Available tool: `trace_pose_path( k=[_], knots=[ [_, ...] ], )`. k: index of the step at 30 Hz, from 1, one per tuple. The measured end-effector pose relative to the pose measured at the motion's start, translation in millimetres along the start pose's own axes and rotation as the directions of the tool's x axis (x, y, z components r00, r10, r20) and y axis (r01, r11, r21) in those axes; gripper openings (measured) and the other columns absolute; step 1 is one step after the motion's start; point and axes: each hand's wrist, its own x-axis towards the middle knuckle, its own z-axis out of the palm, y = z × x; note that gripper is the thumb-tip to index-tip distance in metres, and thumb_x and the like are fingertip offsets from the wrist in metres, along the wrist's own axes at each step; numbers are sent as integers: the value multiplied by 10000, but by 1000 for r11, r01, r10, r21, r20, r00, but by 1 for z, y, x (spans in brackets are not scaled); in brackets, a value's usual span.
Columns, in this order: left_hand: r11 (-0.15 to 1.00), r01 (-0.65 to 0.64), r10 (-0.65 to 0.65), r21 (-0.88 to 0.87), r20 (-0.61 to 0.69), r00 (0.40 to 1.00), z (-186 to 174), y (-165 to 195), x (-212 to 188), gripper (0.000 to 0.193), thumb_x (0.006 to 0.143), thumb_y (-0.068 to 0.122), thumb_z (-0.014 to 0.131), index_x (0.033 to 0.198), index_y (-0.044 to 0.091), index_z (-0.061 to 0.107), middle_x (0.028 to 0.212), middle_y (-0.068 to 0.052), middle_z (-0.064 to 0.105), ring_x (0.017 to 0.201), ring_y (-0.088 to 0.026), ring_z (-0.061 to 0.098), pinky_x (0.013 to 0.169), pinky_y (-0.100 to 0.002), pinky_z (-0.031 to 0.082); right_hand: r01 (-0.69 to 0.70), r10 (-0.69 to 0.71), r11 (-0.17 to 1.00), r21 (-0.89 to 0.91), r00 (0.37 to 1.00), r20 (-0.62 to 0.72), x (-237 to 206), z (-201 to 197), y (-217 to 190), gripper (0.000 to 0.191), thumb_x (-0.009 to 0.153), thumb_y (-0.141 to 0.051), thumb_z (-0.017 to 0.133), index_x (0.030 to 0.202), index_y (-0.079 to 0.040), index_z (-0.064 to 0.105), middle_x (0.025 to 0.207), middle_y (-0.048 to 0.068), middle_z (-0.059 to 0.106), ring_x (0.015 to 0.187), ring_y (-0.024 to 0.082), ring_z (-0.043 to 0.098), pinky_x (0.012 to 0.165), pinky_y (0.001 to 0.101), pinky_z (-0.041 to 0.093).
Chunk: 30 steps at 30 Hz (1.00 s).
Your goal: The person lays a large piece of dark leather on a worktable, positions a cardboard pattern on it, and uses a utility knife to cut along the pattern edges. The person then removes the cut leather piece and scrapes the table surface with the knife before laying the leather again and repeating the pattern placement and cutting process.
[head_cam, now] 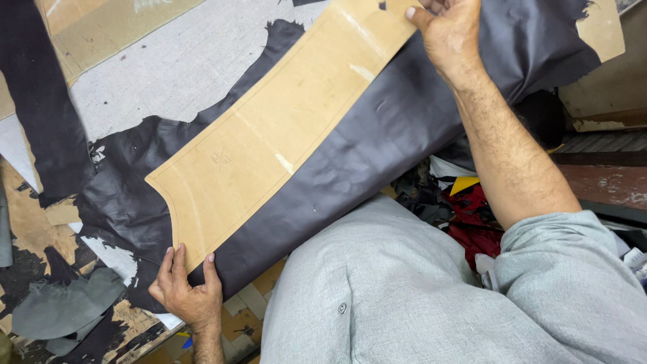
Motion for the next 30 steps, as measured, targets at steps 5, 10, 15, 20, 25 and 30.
trace_pose_path(
  k=[5, 10, 15, 20, 25, 30],
  knots=[
    [1000, -6, 6, -4, -15, 1000, -5, 4, 0, 546, 922, 340, 842, 1394, 108, 697, 1470, -97, 626, 1268, -310, 507, 1087, -435, 452, -57, 56, 990, -126, 998, -13, -17, -12, 12, 309, 957, 149, 665, 1251, 63, 700, 1165, 135, 762, 1050, 143, 758, 949, 260, 634],
    [1000, -1, 1, 9, -15, 1000, -9, 7, 3, 536, 910, 336, 838, 1379, 108, 712, 1461, -99, 637, 1241, -310, 508, 1068, -423, 457, -101, 88, 972, -211, 994, -70, -24, -12, 20, 300, 955, 117, 672, 1242, 44, 720, 1109, 114, 761, 943, 103, 731, 859, 224, 600],
    [1000, 15, -15, 8, -25, 1000, -7, 8, 7, 543, 894, 358, 832, 1368, 118, 719, 1455, -89, 646, 1225, -304, 507, 1056, -404, 461, -124, 45, 926, -355, 974, -223, -33, -6, 15, 228, 915, 98, 644, 1113, 31, 735, 1004, 63, 744, 819, 74, 676, 747, 215, 571],
    [999, 30, -29, 27, -12, 999, -6, 5, 4, 550, 884, 373, 836, 1363, 124, 727, 1456, -81, 645, 1228, -294, 509, 1059, -397, 456, -26, -115, 841, -541, 967, -227, -41, 3, 11, 229, 874, 71, 702, 1082, -6, 762, 971, 70, 695, 781, 123, 645, 752, 259, 552],
    [999, 23, -23, 24, -24, 999, -4, 3, 2, 533, 897, 376, 830, 1362, 134, 737, 1419, -72, 642, 1191, -288, 504, 1037, -377, 456, 31, -196, 809, -587, 956, -219, -42, 6, 9, 204, 864, 55, 709, 1037, -28, 779, 996, 77, 710, 867, 167, 690, 787, 301, 554],
    [999, 22, -21, 36, -25, 999, -1, -1, 2, 537, 891, 383, 834, 1364, 147, 739, 1419, -69, 639, 1200, -284, 493, 1064, -384, 459, 9, -193, 789, -615, 953, -233, -44, 8, 7, 186, 849, 58, 716, 989, -37, 792, 941, 90, 697, 847, 214, 683, 757, 328, 525]
  ],
)
